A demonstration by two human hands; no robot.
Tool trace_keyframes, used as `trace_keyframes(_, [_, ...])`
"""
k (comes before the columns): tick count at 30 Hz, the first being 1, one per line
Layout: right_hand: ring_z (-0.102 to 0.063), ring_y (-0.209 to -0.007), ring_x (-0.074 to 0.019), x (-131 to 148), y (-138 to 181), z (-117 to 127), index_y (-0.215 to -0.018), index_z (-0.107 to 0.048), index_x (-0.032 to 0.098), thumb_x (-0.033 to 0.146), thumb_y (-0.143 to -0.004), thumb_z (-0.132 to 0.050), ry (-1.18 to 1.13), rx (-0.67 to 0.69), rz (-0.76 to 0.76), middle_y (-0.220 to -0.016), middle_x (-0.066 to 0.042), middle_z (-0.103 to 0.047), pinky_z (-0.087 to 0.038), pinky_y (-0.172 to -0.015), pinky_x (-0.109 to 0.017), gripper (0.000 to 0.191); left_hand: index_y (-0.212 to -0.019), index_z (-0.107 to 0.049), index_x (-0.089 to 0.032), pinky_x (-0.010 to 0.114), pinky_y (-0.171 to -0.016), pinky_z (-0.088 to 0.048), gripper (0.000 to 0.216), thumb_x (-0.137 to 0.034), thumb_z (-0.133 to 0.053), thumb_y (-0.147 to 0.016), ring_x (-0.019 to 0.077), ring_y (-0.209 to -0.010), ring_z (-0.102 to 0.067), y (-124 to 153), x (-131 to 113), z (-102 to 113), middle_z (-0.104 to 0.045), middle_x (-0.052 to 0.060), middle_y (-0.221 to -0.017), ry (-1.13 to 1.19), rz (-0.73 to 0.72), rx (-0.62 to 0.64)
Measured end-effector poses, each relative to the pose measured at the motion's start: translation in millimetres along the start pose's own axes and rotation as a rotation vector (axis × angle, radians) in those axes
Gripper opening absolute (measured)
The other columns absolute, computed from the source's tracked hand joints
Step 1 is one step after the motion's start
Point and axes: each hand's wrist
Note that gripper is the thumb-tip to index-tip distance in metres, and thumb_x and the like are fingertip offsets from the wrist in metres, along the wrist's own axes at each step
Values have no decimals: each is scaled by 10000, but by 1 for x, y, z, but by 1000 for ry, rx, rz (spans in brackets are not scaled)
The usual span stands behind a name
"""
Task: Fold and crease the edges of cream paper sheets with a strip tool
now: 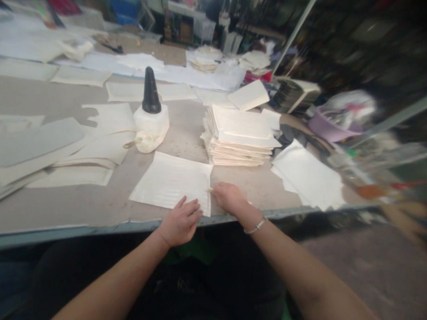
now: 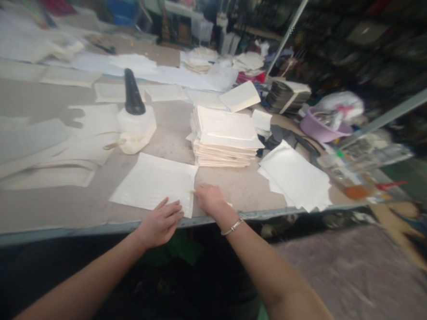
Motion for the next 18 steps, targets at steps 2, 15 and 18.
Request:
trace_keyframes(2, [-603, -857, -190, 5, 13, -1, -956, -666, 169, 270, -939, -388, 2, 4, 5, -952, -96, -665, -436, -759, -264, 296, -1125, -606, -174, 507, -1126, -260, 335, -124, -482, -817, 252, -1244, -493, 0, 0, -1, -627, 97, -1176, -6, -8, 7])
trace_keyframes(15, [-614, -863, -192, 37, 68, -13, -946, -663, 177, 255, -922, -427, -137, -23, 5, -938, -90, -675, -460, -750, -272, 250, -1142, -611, -188, 533, -1108, -295, 379, -108, -443, -813, 263, -1249, -489, 10, 10, -4, -616, 108, -1216, -45, -25, 50])
trace_keyframes(18, [-636, -837, -179, 41, 78, -18, -901, -694, 204, 330, -894, -501, -209, -39, -29, -936, -48, -706, -476, -722, -248, 230, -1181, -591, -297, 488, -1064, -385, 385, -154, -466, -846, 235, -1169, -554, 11, 17, -7, -627, 57, -1195, -12, -54, -66])
Point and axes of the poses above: each hand's wrist, its own y-axis away from the middle knuckle, its own z-axis out of the back of the hand, x = y × z
